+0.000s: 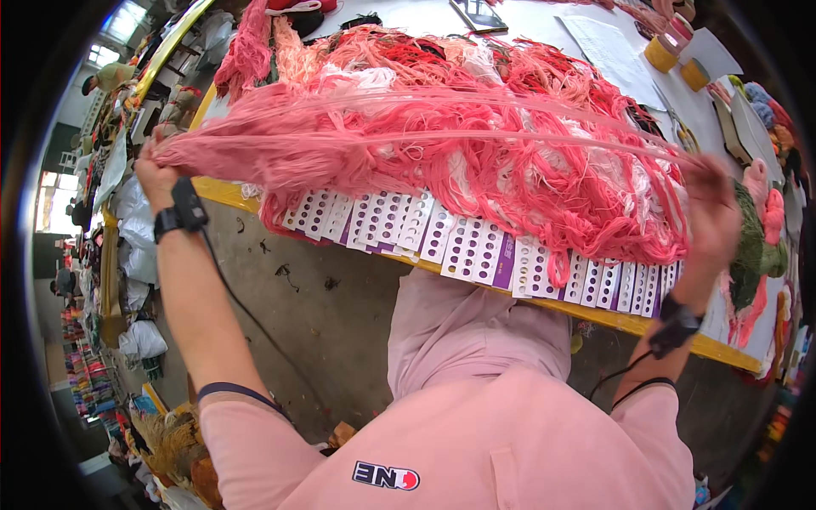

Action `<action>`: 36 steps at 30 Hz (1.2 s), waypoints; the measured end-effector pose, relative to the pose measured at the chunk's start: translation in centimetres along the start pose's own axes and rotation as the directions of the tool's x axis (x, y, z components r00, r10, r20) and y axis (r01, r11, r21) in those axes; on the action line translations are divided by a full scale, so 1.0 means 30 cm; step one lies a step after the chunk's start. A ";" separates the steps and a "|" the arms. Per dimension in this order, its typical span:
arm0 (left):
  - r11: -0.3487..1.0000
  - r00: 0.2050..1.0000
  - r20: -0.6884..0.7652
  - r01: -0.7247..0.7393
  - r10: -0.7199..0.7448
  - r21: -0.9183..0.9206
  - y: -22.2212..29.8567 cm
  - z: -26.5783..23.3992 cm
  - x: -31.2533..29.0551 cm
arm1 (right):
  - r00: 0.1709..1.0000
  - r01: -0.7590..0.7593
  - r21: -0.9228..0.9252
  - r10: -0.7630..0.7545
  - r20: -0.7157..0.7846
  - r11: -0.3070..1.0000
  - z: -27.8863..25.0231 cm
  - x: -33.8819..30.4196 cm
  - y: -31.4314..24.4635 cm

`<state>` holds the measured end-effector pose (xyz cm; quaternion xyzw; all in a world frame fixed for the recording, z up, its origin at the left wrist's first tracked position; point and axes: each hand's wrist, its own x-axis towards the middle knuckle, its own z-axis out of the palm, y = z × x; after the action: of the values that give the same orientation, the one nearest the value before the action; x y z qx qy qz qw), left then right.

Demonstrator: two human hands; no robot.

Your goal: The person picks up a bundle of pink yarn, separates a single strand by hand, and threads it through a hole in a paper color card, repeating the process with several more strands.

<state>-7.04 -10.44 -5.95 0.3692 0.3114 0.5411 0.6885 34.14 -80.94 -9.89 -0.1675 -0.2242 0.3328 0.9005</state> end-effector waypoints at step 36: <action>0.505 0.379 0.360 0.418 -0.852 0.755 -0.650 0.331 -0.938 | 0.880 0.215 -0.948 0.468 0.085 -0.233 0.170 0.057 0.956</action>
<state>5.02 -42.35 -16.31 0.5632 0.2863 -0.0877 0.7702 17.63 -58.28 -18.01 -0.7485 -0.5682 0.1533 0.3056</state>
